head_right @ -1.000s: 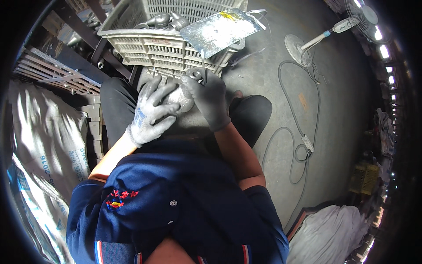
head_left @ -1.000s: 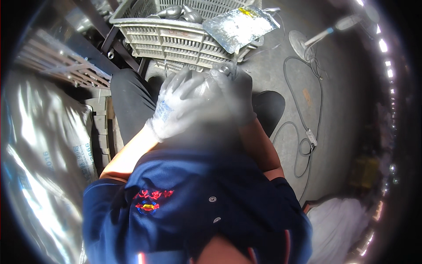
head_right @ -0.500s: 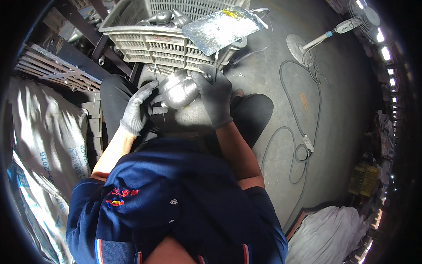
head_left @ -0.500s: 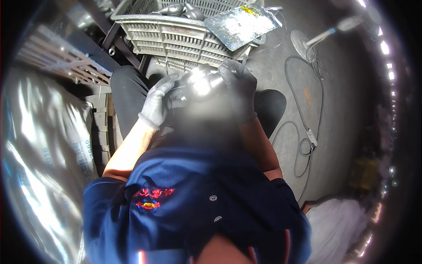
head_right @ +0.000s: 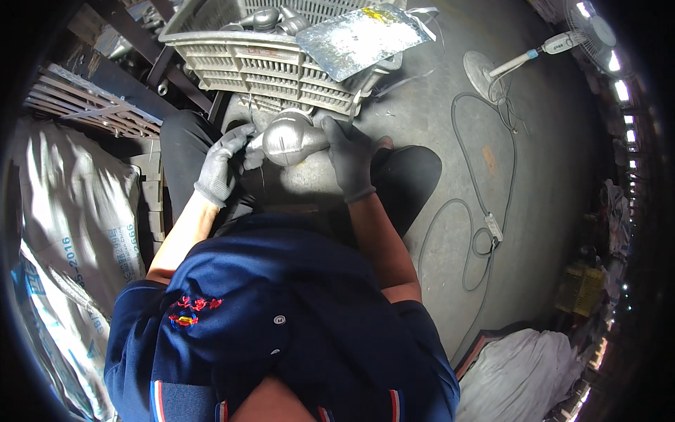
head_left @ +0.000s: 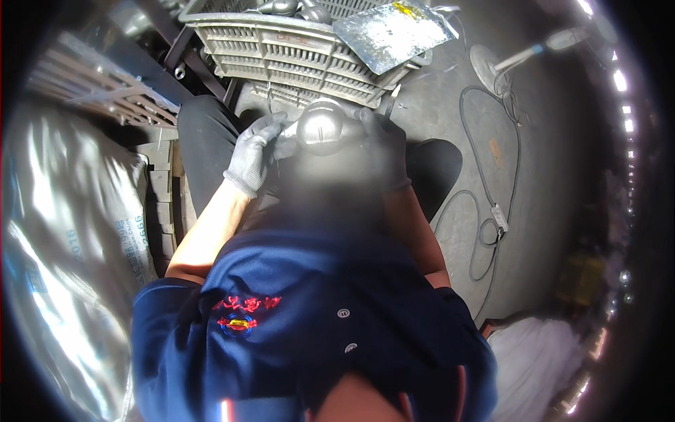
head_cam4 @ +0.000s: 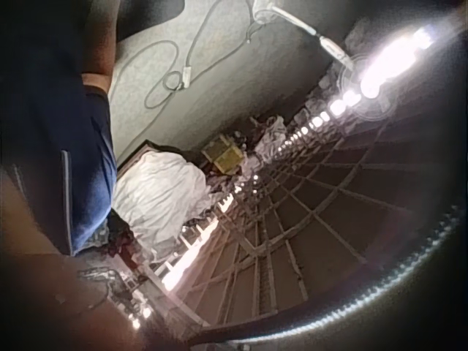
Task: Inspect metal fabrication parts for defects by rotating and examining them by hand.
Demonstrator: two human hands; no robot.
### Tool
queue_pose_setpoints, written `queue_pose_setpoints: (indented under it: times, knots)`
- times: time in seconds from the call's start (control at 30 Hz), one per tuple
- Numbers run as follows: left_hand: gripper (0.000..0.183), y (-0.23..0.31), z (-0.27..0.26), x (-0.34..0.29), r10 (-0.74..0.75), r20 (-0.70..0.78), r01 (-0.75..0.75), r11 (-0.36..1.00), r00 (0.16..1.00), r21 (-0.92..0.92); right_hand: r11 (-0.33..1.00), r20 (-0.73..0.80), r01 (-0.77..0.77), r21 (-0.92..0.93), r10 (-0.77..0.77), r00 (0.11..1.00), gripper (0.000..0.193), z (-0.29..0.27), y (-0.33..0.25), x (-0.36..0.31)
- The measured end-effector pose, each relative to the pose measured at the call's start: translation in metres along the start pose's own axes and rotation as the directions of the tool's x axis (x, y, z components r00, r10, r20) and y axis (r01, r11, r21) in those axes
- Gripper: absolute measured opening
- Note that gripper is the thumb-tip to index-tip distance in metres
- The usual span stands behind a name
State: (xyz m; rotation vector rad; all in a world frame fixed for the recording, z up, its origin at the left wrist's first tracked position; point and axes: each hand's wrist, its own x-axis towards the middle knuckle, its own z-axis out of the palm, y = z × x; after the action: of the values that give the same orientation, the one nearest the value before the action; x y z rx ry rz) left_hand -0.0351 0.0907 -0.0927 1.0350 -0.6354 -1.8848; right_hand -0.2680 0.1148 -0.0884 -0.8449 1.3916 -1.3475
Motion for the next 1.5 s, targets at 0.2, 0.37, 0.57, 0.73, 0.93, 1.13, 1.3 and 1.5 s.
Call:
queue_pose_setpoints:
  times: [0.2,0.37,0.57,0.73,0.93,1.13,1.3,1.5]
  knots:
    - [0.026,0.011,-0.001,0.008,0.095,-0.077,-0.084,0.988,0.993,0.13,0.941,0.228,-0.2,0.273,0.139,0.964,0.027,-0.009,0.019,-0.002]
    - [0.025,0.011,-0.005,0.009,0.106,-0.032,-0.097,0.971,0.994,0.221,0.91,0.212,-0.321,0.263,0.27,0.939,0.028,-0.009,0.028,-0.002]
    - [0.029,0.011,-0.003,0.014,0.186,-0.013,-0.175,0.944,0.982,0.28,0.984,0.19,-0.173,-0.041,0.178,0.965,0.032,-0.013,0.008,-0.014]
    - [0.028,0.018,0.001,0.021,0.232,-0.028,-0.214,0.931,0.972,0.294,0.983,0.137,-0.178,0.045,0.17,0.976,0.036,-0.002,-0.001,-0.017]
    - [0.025,0.03,0.008,0.018,0.247,0.117,-0.255,0.965,0.962,0.058,0.974,0.125,-0.219,0.055,0.211,0.97,0.038,0.005,0.0,-0.016]
    - [0.046,0.04,0.01,0.006,0.176,0.173,-0.218,0.941,0.969,0.259,0.968,0.199,-0.243,0.066,0.226,0.954,0.041,-0.005,0.004,-0.012]
    - [0.049,0.047,0.015,0.001,0.19,0.259,-0.251,0.941,0.947,0.228,0.957,0.286,-0.274,0.093,0.238,0.928,0.044,-0.006,0.011,-0.007]
    - [0.03,0.059,0.027,-0.009,0.211,0.204,-0.274,0.889,0.956,0.366,0.946,0.291,-0.311,0.094,0.273,0.917,0.046,-0.001,0.011,-0.01]
